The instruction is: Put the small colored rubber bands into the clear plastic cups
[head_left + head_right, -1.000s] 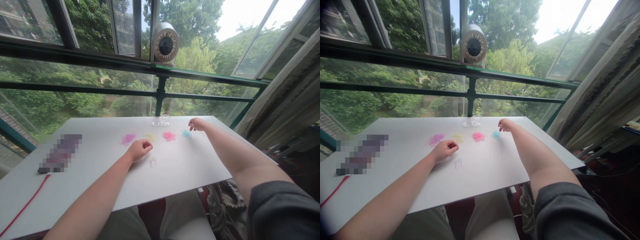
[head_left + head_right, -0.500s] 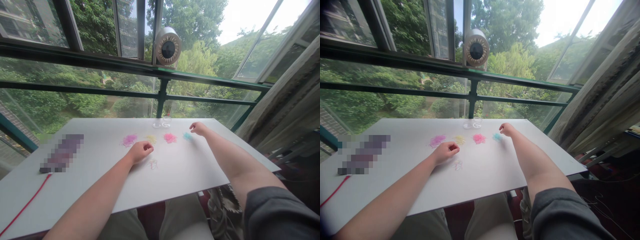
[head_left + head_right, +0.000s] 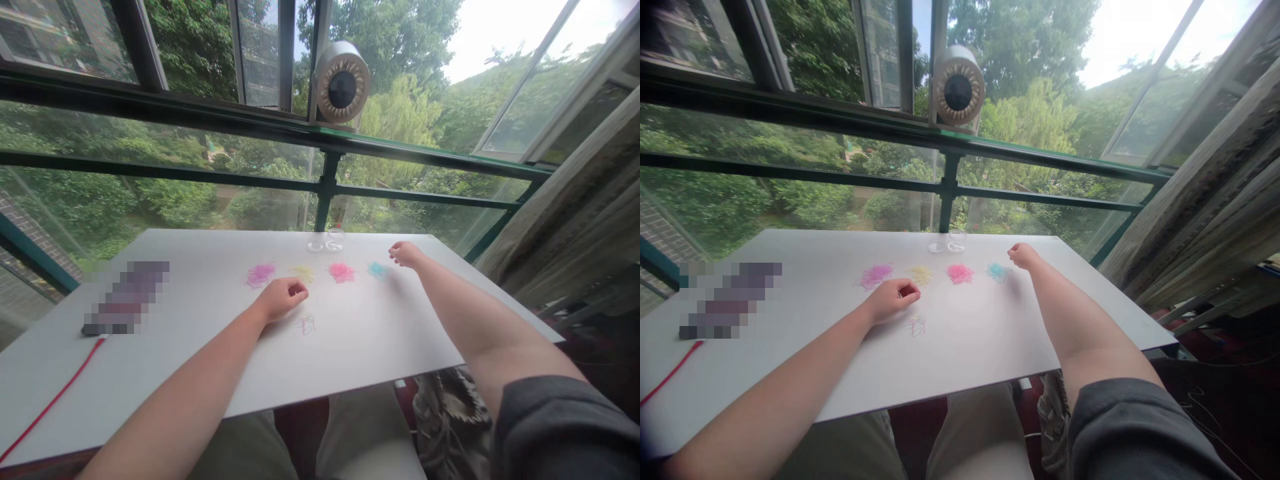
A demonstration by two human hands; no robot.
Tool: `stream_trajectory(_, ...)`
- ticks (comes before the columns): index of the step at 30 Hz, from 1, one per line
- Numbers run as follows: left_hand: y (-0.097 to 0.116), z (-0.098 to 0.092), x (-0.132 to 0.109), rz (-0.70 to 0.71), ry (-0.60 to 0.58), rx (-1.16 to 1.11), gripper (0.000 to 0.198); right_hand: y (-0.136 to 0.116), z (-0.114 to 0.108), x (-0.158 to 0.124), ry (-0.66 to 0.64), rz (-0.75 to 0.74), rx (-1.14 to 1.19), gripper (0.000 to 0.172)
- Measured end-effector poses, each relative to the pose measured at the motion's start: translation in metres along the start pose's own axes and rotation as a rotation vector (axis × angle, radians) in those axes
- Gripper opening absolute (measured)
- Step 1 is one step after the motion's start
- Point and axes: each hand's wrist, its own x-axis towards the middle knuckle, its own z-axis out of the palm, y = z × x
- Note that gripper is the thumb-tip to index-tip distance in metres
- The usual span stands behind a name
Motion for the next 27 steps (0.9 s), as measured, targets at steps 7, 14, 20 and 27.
stream_trajectory(7, 0.001, 0.000, 0.001, -0.005, -0.017, 0.017, 0.027, 0.007, 0.006, -0.010, -0.056, 0.071, 0.065, 0.011)
stream_trajectory(14, 0.004, -0.008, -0.001, -0.002, -0.136, 0.121, 0.026, 0.000, -0.010, -0.008, -0.003, 0.004, -0.024, 0.013)
stream_trajectory(20, 0.010, -0.013, -0.006, 0.049, -0.298, 0.145, 0.037, -0.034, -0.002, -0.050, -0.209, -0.352, -0.099, 0.017)
stream_trajectory(27, 0.017, -0.013, -0.008, 0.067, -0.333, 0.189, 0.026, -0.060, 0.060, -0.146, -0.532, -0.756, -0.200, 0.026)
